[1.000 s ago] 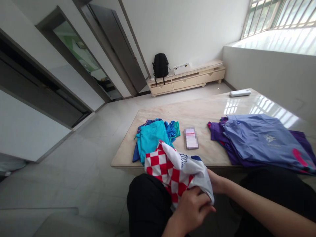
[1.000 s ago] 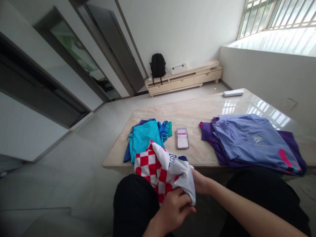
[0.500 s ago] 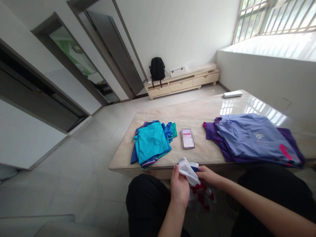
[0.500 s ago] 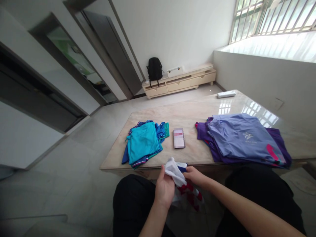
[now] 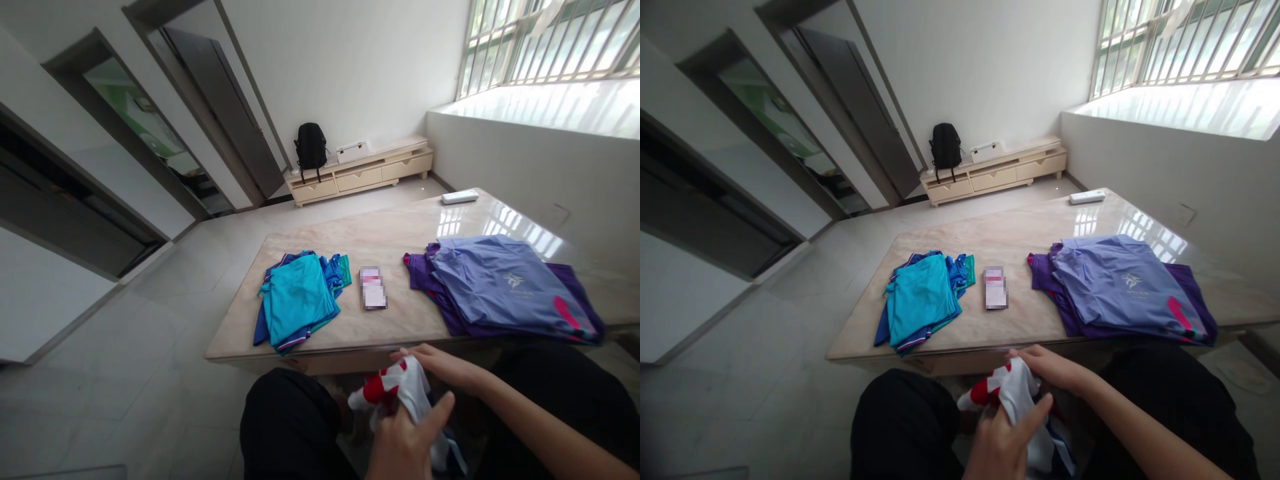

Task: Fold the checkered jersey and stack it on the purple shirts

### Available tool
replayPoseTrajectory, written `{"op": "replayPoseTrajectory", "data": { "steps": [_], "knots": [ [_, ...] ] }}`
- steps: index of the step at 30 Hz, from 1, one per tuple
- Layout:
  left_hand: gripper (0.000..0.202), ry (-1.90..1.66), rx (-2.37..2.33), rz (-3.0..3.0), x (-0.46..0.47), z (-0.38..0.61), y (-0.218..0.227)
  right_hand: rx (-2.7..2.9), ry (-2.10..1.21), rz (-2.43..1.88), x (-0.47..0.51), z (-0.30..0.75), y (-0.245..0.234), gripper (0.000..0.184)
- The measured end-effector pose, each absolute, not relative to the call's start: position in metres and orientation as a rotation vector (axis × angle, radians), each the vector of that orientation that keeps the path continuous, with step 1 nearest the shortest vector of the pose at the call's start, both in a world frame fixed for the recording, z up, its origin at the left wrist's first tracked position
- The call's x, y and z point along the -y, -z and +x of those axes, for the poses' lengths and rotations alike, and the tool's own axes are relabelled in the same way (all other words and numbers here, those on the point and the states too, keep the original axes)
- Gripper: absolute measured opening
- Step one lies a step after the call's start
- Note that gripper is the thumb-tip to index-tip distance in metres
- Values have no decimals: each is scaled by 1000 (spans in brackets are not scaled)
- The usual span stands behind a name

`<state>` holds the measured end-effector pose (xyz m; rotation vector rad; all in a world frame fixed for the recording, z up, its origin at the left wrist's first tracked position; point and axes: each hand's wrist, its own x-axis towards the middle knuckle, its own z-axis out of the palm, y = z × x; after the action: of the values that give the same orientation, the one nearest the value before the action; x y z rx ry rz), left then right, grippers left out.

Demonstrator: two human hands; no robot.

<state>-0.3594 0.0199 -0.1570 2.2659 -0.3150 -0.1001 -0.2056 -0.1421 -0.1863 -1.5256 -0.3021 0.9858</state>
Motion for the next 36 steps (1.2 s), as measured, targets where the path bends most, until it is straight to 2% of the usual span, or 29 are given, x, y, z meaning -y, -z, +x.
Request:
{"op": "replayPoseTrajectory", "data": {
  "steps": [2, 5, 9, 13, 17, 22, 25, 30, 34, 36],
  "knots": [
    [64, 211, 532, 2310, -18, -354, 158, 289, -1230, -1240, 139, -214, 181, 75],
    [50, 290, 791, 2293, -20, -348, 161, 384, -1432, -985, 138, -217, 170, 86],
    [39, 293, 894, 2411, -19, -346, 162, 715, -1460, -1211, 140, -215, 160, 91],
    [33, 333, 866, 2516, -13, -352, 160, 906, -1429, -1428, 145, -214, 158, 71],
    [39, 241, 804, 2430, -14, -363, 158, 905, -1421, -1394, 154, -219, 157, 56],
    [42, 250, 765, 2320, -14, -373, 156, 804, -1136, -1671, 157, -245, 153, 26],
    [50, 272, 682, 2234, -7, -379, 155, 609, -793, -1732, 153, -266, 144, 23],
    [56, 339, 615, 2066, -9, -389, 149, 139, -442, -1311, 156, -296, 121, 37],
    [28, 198, 337, 1834, -25, -387, 139, -111, -385, -978, 171, -307, 100, 33],
    [26, 34, 181, 1771, -30, -382, 135, -100, -431, -887, 176, -309, 88, 26]
  ]
}}
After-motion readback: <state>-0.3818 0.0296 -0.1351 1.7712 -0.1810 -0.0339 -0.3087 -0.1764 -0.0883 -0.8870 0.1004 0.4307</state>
